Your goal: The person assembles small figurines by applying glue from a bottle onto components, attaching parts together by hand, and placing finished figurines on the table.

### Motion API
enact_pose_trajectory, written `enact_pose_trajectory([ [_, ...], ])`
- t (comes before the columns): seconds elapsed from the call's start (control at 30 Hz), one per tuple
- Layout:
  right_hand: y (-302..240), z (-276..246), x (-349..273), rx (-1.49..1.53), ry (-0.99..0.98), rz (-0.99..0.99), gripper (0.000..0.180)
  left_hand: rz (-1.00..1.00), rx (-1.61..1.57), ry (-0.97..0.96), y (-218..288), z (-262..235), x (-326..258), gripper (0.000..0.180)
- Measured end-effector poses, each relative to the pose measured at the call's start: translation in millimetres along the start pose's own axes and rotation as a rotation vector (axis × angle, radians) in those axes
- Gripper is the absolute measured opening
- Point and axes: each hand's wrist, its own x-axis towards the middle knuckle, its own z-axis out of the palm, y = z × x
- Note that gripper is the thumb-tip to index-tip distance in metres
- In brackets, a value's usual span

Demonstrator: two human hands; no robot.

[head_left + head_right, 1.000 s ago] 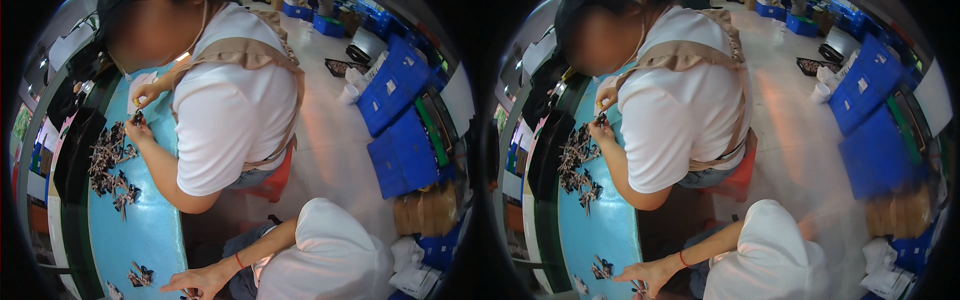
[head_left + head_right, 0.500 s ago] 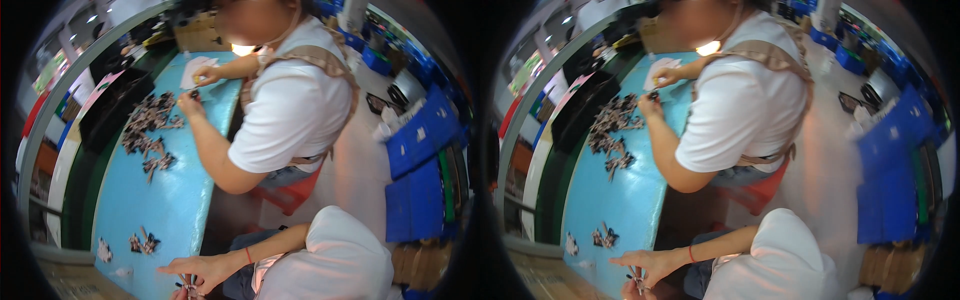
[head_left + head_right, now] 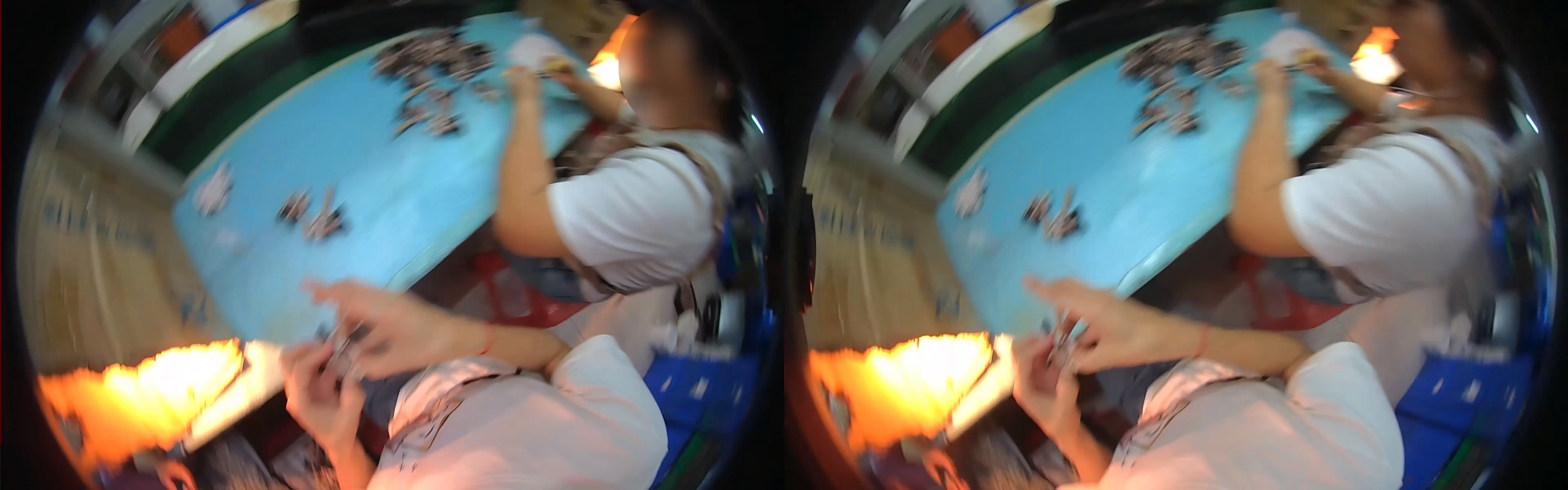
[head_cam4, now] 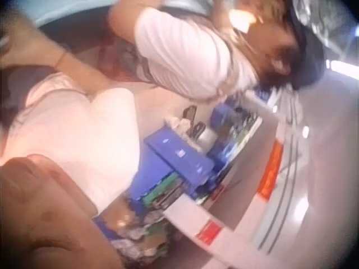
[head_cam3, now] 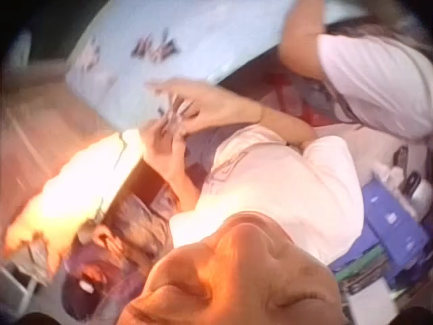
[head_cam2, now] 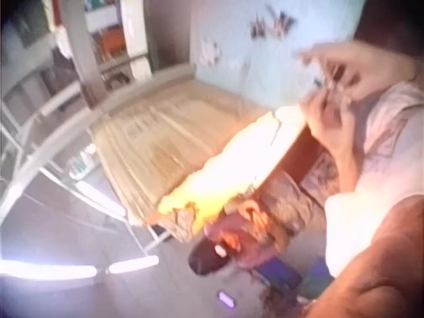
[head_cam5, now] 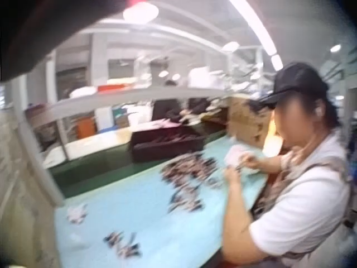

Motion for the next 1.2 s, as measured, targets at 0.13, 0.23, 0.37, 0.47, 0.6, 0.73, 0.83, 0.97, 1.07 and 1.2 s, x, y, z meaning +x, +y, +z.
enact_pose_trajectory([
  [0.13,-6.4,4.1,9.0,-0.023,0.061,0.012,0.083,0.111,0.154,-0.09,1.4,-6.1,5.3,0.037],
  [0.23,-5.5,13.6,15.2,-0.021,0.046,0.058,0.083,-0.018,-0.03,0.001,6.1,-10.3,-0.4,0.034],
  [0.37,-10.3,21.9,17.7,-0.037,0.009,0.037,0.081,-0.038,-0.133,-0.009,8.1,-19.9,-4.3,0.033],
  [0.47,-18.8,20.3,18.1,-0.091,-0.031,0.039,0.077,-0.208,-0.494,-0.027,6.8,-22.8,-3.5,0.033],
  [0.6,-15.0,17.3,14.1,-0.045,0.014,0.059,0.068,-0.223,-0.629,-0.054,1.6,-19.0,-4.6,0.036],
  [0.73,-21.0,16.2,18.1,0.398,0.109,0.129,0.06,0.095,-0.137,0.113,-0.9,-7.0,-13.8,0.038],
  [0.83,-7.8,10.5,19.4,0.35,0.221,0.067,0.057,0.257,-0.205,0.179,-2.8,-8.3,-20.2,0.042],
  [0.97,-3.6,8.2,11.7,0.145,0.325,-0.067,0.055,-0.182,-1.042,0.074,3.7,-24.9,-14.3,0.042],
  [1.07,-13.3,10.7,8.7,0.154,0.21,-0.11,0.055,-0.401,-1.262,-0.018,3.3,-27.2,-14.8,0.041],
  [1.2,-12.3,16.3,12.2,0.031,0.035,-0.154,0.055,-0.616,-1.679,-0.087,3.9,-18.0,-19.4,0.037],
])
